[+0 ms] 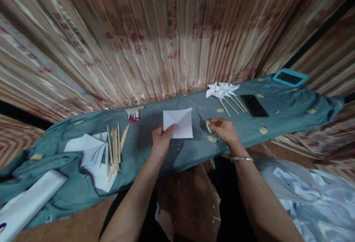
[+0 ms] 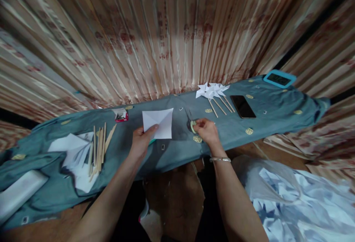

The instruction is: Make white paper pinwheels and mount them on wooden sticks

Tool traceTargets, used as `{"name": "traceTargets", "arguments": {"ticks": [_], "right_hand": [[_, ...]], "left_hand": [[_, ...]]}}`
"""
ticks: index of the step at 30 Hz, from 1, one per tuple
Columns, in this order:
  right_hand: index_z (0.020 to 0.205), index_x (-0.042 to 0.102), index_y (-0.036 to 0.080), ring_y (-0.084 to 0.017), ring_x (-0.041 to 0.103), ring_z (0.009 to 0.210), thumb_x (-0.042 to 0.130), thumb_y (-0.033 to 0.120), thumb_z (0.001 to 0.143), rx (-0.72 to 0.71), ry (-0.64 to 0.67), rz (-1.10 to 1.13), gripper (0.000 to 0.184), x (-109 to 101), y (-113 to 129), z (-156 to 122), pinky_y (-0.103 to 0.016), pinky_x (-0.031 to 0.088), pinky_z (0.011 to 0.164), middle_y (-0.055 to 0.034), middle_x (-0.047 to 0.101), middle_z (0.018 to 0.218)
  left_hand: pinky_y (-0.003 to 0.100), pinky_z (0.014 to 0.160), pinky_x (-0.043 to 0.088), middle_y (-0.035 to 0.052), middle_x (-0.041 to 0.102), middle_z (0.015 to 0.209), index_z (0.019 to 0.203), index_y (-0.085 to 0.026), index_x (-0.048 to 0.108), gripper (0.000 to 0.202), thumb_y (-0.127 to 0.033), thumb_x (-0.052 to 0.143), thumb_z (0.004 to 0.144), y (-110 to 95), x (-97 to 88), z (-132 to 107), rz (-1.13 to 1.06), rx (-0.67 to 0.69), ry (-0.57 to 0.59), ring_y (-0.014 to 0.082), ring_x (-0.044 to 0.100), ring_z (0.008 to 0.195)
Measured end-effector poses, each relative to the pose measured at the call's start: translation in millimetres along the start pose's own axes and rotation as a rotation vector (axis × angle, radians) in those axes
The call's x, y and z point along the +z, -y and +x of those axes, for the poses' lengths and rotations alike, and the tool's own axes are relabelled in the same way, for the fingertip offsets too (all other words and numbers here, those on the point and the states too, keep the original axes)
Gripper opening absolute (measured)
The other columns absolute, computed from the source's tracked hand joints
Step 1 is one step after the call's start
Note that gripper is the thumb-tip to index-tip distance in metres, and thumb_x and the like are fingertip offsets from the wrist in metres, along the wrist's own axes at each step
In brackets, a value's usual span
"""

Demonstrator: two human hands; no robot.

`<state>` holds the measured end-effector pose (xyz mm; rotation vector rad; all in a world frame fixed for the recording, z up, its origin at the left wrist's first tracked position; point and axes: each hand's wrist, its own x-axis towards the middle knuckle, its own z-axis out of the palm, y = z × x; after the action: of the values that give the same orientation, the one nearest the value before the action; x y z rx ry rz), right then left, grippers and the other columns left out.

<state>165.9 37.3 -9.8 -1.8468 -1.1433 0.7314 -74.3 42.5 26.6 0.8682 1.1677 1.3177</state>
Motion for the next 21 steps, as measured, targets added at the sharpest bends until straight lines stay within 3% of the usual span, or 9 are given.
{"name": "traceTargets", "arguments": {"ticks": [4, 8, 13, 17, 21], "right_hand": [[0.086, 0.067, 0.019, -0.019, 0.068, 0.065, 0.078, 0.052, 0.057, 0.021, 0.11, 0.399, 0.045, 22.6, 14.9, -2.5, -0.03, 0.052, 0.056, -0.006, 0.073, 0.074], [0.082, 0.069, 0.02, -0.015, 0.066, 0.064, 0.087, 0.056, 0.048, 0.052, 0.212, 0.641, 0.052, 44.3, 34.4, -15.2, -0.025, 0.049, 0.053, -0.0031, 0.072, 0.073], [0.081, 0.073, 0.018, -0.009, 0.058, 0.056, 0.086, 0.06, 0.052, 0.096, 0.321, 0.761, 0.052, 59.0, 50.8, -32.6, -0.019, 0.039, 0.046, -0.0004, 0.068, 0.065], [0.089, 0.074, 0.018, -0.008, 0.055, 0.054, 0.082, 0.064, 0.057, 0.153, 0.426, 0.834, 0.056, 60.8, 55.5, -42.3, -0.019, 0.037, 0.045, -0.0012, 0.068, 0.065], [0.091, 0.072, 0.018, -0.009, 0.056, 0.057, 0.083, 0.058, 0.061, 0.157, 0.462, 0.881, 0.051, 58.3, 54.8, -47.8, -0.019, 0.037, 0.047, -0.0017, 0.069, 0.069]], "left_hand": [[0.025, 0.059, 0.048, 0.0031, 0.072, 0.068, 0.071, -0.013, 0.075, 0.035, -0.038, 0.086, 0.049, -1.9, -14.0, 5.9, -0.002, 0.018, -0.026, 0.0137, 0.06, 0.059], [0.027, 0.063, 0.052, 0.0042, 0.075, 0.074, 0.075, -0.014, 0.077, 0.033, -0.037, 0.086, 0.053, -9.6, -32.7, 5.0, -0.011, 0.033, -0.06, 0.0153, 0.064, 0.063], [0.031, 0.072, 0.055, 0.0034, 0.077, 0.081, 0.079, -0.016, 0.078, 0.031, -0.035, 0.085, 0.056, -19.9, -45.1, 2.8, -0.019, 0.094, -0.109, 0.0164, 0.067, 0.07], [0.027, 0.066, 0.053, 0.0022, 0.076, 0.078, 0.081, -0.017, 0.078, 0.027, -0.035, 0.082, 0.062, -20.0, -44.3, 5.0, 0.084, 0.107, -0.084, 0.0147, 0.064, 0.066], [0.025, 0.063, 0.05, 0.0009, 0.073, 0.07, 0.076, -0.016, 0.076, 0.024, -0.036, 0.08, 0.065, -13.4, -39.1, 8.1, 0.178, 0.115, -0.045, 0.0134, 0.061, 0.063]]}}
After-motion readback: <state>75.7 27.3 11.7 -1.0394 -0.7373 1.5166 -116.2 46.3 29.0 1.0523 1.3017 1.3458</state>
